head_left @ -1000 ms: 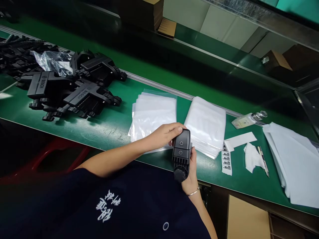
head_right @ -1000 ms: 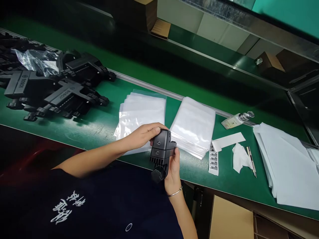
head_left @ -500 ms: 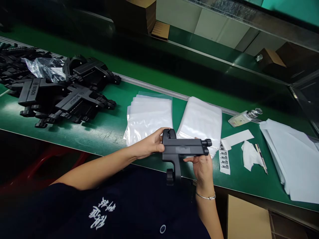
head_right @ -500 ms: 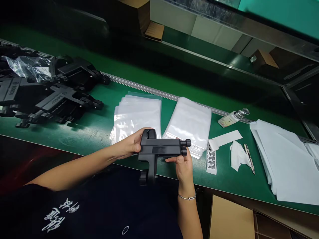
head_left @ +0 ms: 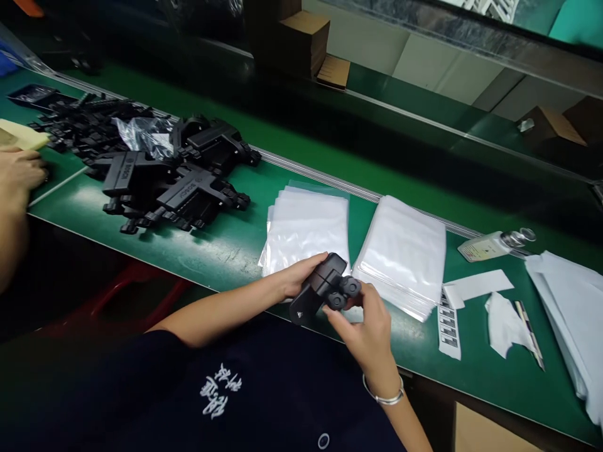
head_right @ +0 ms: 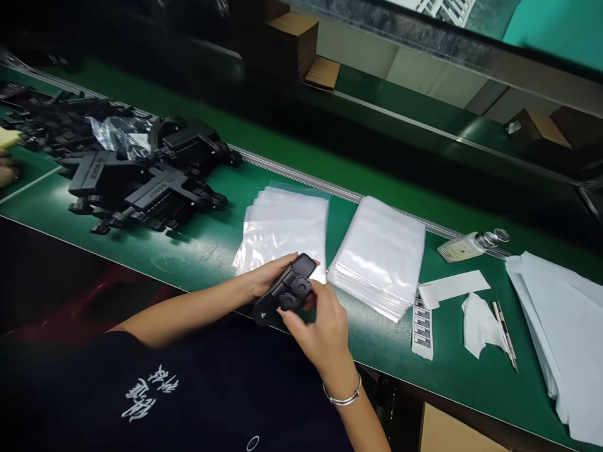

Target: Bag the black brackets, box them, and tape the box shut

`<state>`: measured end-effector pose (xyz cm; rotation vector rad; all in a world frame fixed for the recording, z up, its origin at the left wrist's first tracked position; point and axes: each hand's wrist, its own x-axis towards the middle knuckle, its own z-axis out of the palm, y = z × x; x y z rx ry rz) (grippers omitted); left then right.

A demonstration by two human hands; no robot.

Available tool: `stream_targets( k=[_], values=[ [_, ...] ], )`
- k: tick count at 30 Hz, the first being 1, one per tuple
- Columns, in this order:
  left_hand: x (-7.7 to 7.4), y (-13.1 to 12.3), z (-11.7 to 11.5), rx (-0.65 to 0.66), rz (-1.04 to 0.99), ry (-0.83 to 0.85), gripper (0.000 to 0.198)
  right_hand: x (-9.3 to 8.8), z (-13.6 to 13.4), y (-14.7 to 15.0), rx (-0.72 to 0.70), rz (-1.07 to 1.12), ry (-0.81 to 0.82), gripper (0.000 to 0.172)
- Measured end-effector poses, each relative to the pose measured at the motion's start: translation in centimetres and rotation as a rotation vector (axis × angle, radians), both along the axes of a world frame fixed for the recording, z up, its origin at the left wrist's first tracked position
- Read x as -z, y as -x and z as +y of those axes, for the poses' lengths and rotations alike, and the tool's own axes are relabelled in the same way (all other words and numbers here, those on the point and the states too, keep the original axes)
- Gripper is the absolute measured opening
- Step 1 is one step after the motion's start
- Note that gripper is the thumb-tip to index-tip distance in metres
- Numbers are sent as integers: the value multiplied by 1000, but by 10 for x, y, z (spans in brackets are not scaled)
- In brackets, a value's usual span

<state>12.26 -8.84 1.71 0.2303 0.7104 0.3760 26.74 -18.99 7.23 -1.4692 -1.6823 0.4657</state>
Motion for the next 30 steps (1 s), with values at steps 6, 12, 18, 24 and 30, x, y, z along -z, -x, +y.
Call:
stream_targets(
  k=[6,12,18,24,30],
  values=[
    [-2,9,3,-2,11,-56,52,-6,5,9,-77,-55,49,43],
    [-10,50,23,-63,492,-653,70,17,-22,-105,508,29,201,37],
    [-9,60,33,109,1130,-1266,65,54,-82,-179,1007,-461,579,35],
    [-48,4,-4,83,1025,-1497,46,81,-125,-171,988,-336,523,29],
    [-17,-123,-66,712,384,-1724,34,85,-141,-158,1036,-149,384,34]
  ],
)
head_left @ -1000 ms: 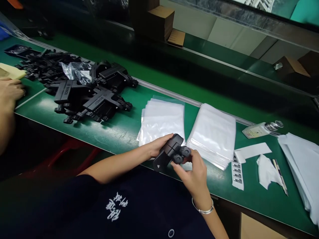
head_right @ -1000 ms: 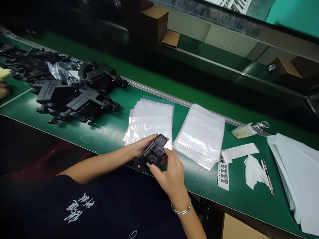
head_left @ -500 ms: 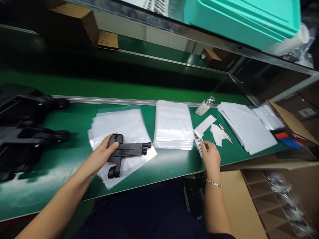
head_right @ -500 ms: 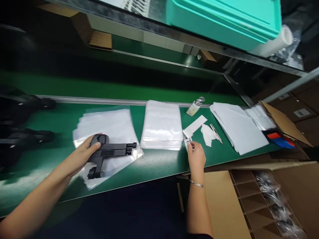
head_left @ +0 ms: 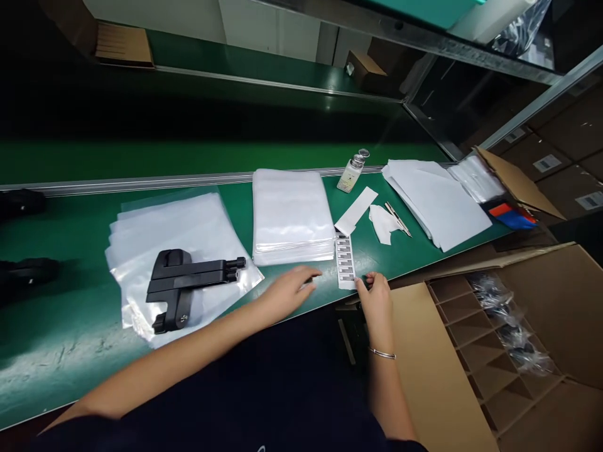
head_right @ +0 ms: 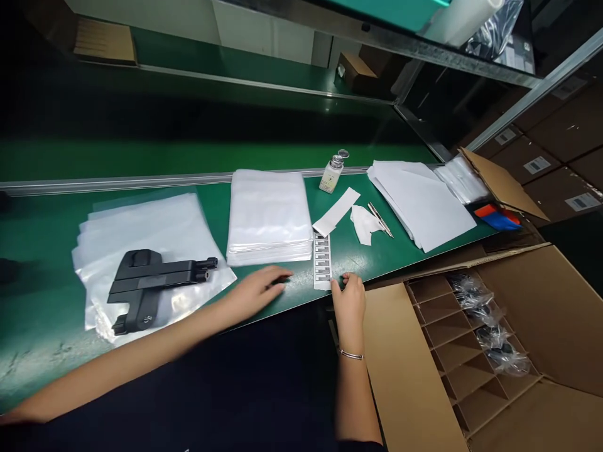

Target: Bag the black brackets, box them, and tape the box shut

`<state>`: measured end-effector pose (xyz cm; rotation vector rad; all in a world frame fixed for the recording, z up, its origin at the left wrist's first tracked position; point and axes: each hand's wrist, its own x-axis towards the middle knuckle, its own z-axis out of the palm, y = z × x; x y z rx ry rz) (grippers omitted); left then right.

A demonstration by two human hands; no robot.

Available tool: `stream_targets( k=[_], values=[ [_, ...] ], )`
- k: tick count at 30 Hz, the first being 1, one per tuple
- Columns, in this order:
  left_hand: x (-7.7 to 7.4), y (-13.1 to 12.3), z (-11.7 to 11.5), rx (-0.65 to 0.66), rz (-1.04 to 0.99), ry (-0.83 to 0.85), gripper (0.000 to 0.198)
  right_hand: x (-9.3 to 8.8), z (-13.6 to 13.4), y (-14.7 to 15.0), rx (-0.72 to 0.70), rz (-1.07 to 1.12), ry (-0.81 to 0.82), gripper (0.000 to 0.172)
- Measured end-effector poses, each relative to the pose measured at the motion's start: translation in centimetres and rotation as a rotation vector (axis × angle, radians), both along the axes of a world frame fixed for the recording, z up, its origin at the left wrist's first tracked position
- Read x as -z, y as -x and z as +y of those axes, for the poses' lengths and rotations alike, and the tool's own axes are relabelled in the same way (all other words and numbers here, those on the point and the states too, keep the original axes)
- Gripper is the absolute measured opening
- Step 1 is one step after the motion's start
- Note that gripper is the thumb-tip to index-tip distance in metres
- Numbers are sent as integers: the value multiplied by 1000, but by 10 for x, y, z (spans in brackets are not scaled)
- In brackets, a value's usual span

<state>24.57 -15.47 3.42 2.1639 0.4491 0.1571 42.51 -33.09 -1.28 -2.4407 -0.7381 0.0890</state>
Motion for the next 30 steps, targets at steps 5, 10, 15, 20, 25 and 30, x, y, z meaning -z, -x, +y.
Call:
stream_targets(
  k=[5,10,15,20,25,30],
  values=[
    [33,-55,-36,259,53,-337,48,-6,-13,26,-60,-55,-36,36],
    [37,-40,-45,285,58,-390,43,-6,-34,37,22,-59,-171,34],
    [31,-32,-39,265,87,-275,43,0,-29,40,-32,421,-244,28],
    [22,-41,-35,23,-47,159,54,0,-16,39,-21,625,-652,27],
    [27,-59,-37,-55,-85,686,33,1,-12,35,-66,632,-637,28],
    [29,-66,-36,-136,-59,534,15,4,-10,30,-125,136,-395,23]
  ],
)
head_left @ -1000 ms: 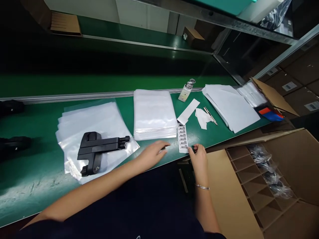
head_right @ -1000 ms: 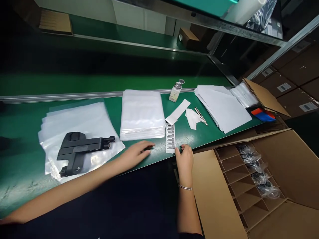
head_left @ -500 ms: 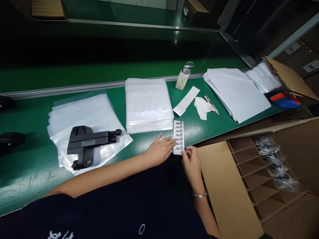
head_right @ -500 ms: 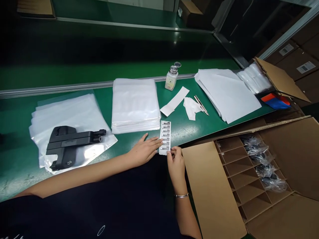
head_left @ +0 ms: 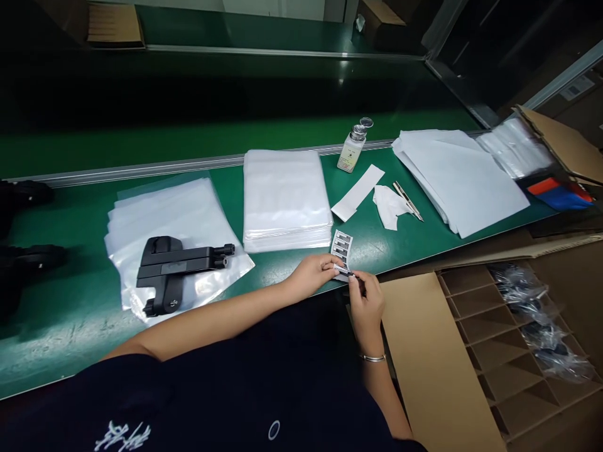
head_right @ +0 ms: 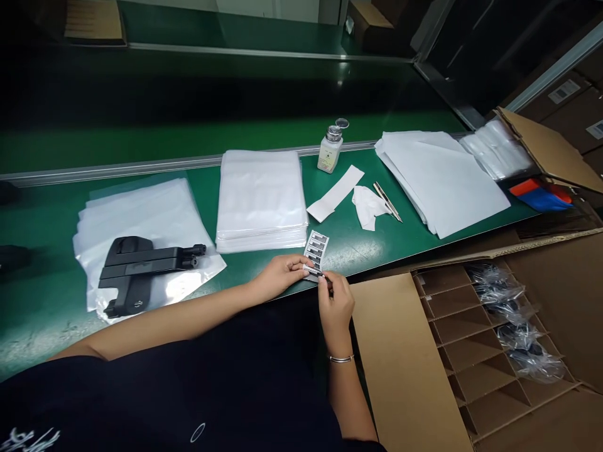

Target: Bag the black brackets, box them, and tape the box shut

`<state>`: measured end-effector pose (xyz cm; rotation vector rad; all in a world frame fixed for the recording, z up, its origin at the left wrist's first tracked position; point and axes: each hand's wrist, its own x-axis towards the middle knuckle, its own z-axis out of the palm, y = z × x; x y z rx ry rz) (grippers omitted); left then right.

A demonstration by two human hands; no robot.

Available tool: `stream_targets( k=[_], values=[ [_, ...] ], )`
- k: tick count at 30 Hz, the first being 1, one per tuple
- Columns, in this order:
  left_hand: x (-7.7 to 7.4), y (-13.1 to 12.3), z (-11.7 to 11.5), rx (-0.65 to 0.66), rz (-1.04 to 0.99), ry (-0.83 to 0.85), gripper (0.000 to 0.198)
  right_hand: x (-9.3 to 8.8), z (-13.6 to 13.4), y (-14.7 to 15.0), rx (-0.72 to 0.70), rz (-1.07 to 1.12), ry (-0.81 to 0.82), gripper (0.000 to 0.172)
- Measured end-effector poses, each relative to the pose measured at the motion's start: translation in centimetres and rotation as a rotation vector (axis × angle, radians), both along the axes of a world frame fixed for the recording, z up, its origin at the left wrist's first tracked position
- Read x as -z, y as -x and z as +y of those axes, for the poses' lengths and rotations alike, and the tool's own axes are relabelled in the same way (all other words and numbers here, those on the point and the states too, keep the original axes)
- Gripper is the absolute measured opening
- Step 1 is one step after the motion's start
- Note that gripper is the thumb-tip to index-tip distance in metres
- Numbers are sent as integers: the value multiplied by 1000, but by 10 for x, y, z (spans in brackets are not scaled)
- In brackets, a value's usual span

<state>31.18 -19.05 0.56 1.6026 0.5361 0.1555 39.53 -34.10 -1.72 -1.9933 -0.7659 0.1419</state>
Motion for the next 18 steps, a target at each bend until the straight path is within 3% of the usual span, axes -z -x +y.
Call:
stream_targets(
  k=[4,8,10,13,15,18],
  values=[
    [0,-4,2,17,41,78,14,5,-3,-5,14,-355,111,20],
    [7,-7,1,22,53,144,16,9,-8,-4,23,-427,209,19],
    [12,-8,-1,22,40,150,19,8,-10,-2,35,-435,176,20],
    [13,-9,-3,54,-43,189,39,4,-8,2,122,-397,-33,21],
    [7,-5,-3,118,-83,151,63,4,-3,2,75,-330,-94,30],
    [-16,19,8,228,8,-60,86,8,8,-2,-157,-257,96,49]
  ],
)
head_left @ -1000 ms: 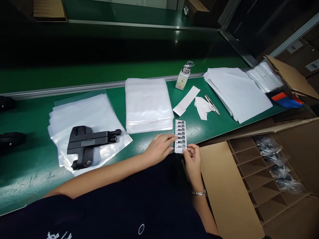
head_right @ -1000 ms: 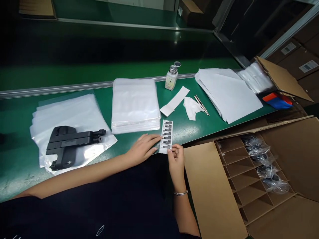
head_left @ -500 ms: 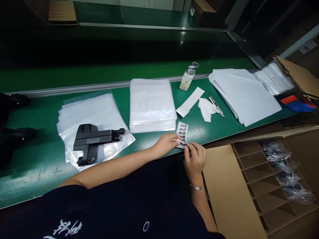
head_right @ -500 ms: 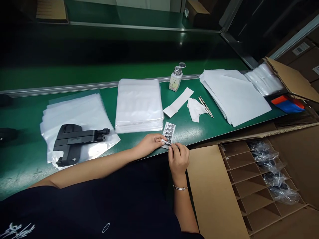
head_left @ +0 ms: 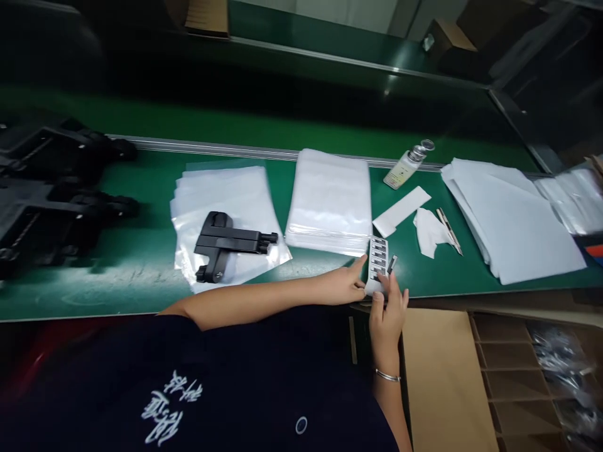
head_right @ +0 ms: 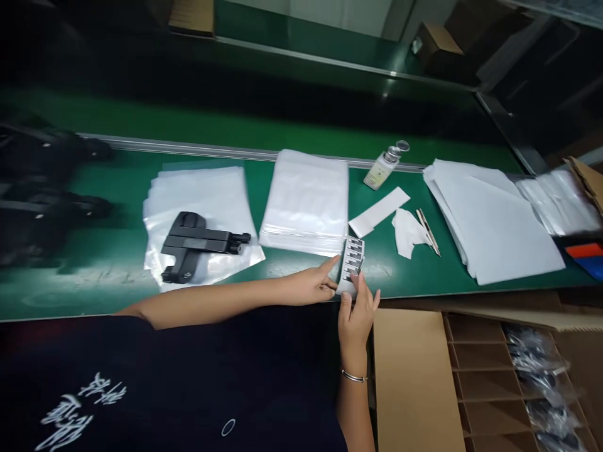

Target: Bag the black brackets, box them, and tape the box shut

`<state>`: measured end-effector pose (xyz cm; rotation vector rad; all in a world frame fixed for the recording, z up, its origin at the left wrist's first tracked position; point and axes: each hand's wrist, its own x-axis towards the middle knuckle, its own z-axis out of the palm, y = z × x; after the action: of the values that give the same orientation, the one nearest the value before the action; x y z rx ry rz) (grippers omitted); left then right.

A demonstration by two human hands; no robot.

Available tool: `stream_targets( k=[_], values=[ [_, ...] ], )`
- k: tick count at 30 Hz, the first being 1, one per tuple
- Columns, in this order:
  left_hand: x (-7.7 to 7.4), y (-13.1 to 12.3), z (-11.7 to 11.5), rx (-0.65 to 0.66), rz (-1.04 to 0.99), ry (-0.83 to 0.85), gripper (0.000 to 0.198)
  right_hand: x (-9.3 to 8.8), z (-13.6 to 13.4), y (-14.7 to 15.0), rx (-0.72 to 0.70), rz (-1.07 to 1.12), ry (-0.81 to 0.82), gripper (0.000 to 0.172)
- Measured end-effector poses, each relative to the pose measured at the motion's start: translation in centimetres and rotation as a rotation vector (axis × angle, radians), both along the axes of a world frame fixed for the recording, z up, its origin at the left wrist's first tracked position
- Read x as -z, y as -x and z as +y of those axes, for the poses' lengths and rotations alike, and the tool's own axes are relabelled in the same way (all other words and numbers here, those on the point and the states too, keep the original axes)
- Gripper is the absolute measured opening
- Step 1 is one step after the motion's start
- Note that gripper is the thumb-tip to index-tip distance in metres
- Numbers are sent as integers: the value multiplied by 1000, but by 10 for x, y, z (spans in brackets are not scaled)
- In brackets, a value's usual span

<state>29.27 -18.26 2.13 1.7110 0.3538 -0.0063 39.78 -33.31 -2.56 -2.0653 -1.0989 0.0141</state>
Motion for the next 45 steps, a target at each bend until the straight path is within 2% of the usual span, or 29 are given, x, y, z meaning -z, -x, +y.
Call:
stream_targets(
  k=[1,3,5,6,7,9,10,12,14,17,21,26,41,45],
  values=[
    [-10,15,8,12,38,-116,85,2,4,-2,-19,-7,84,53],
    [-29,54,34,-39,111,-381,71,5,11,-8,40,-45,174,57],
    [-40,105,68,-191,174,-612,51,2,18,-12,120,-95,155,58],
    [-40,133,86,-297,205,-694,47,-1,23,-12,135,-111,106,57],
    [-38,160,103,-408,232,-770,45,-6,29,-10,131,-113,36,54],
    [-24,206,128,-471,255,-827,44,-18,46,2,75,-29,-131,42],
    [-14,222,134,-482,251,-810,44,-25,58,12,23,74,-195,34],
    [6,239,133,-517,214,-759,43,-37,85,39,-122,342,-236,24],
    [19,236,116,-598,179,-724,42,-45,116,70,-291,537,-172,21],
    [23,216,84,-727,153,-683,41,-49,155,113,-475,568,-35,22],
    [17,199,63,-815,118,-637,39,-43,180,141,-523,529,73,23],
    [17,200,66,-827,99,-616,39,-39,181,143,-476,493,94,22],
    [27,198,65,-847,62,-650,39,-44,180,144,-474,440,135,21],
    [28,204,63,-882,-8,-725,42,-42,180,145,-489,360,133,21]
  ],
)
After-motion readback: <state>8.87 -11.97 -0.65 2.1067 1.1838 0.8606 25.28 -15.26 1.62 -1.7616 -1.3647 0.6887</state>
